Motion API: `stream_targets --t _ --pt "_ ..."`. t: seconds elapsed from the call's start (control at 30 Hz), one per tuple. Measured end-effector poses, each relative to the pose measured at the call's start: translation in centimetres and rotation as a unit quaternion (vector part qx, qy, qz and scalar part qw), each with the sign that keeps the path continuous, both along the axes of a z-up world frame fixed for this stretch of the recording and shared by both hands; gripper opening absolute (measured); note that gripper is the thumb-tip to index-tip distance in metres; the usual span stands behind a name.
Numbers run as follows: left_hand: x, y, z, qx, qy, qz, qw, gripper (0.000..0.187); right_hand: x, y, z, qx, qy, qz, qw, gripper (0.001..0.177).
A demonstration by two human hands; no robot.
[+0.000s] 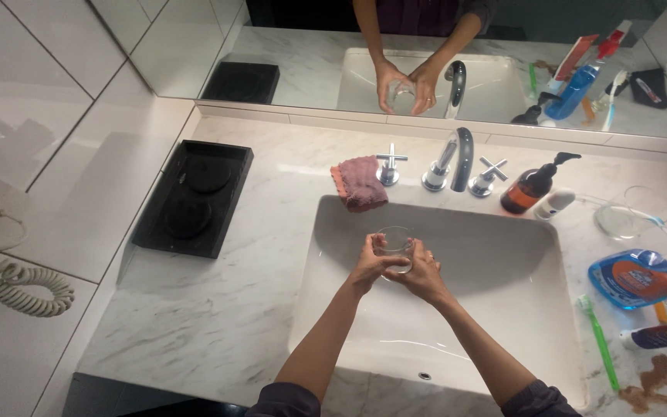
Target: Wipe down a marble bathroom counter and clean various items such as a tray, glasses, and toothbrushes.
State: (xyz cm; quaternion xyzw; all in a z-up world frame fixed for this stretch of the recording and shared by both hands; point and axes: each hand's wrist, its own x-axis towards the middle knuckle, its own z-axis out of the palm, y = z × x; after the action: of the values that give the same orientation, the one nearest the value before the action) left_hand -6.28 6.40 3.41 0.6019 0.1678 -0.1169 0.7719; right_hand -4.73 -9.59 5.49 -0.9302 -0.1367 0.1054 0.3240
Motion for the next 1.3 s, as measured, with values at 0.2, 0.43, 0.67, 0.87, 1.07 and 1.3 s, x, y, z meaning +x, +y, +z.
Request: stream_targets --t 0.2,0.43,0.67,0.87,1.07,1.3 --pt "-0.2 3.3 1.1 0.06 -0.131 0.023 0.989 0.107 0.1 4.1 1.8 0.115 0.007 -0.024 0.993 0.102" --pt "0.0 11.3 5.9 0.14 -0.161 0.073 0.974 0.111 2.4 13.0 3.3 0.168 -0.11 0.046 0.979 0.099" --pt "-1.0 20.6 7.7 0.287 -0.171 0.195 0.922 0.109 3.1 23.9 6.2 0.189 -0.185 0.103 0.959 0.1" --pt "-0.7 29.0 7.5 0.336 -0.166 0.25 0.893 0.111 3.5 32.0 7.4 0.206 -0.203 0.134 0.948 0.098" --pt "-0.4 35.4 9.9 0.349 -0.183 0.267 0.88 0.103 4.8 39.0 8.8 0.197 -0.185 0.139 0.953 0.095" --pt "1.5 41.9 9.7 0.379 -0.185 0.279 0.863 0.096 7.9 46.0 7.1 0.193 -0.173 0.143 0.955 0.09"
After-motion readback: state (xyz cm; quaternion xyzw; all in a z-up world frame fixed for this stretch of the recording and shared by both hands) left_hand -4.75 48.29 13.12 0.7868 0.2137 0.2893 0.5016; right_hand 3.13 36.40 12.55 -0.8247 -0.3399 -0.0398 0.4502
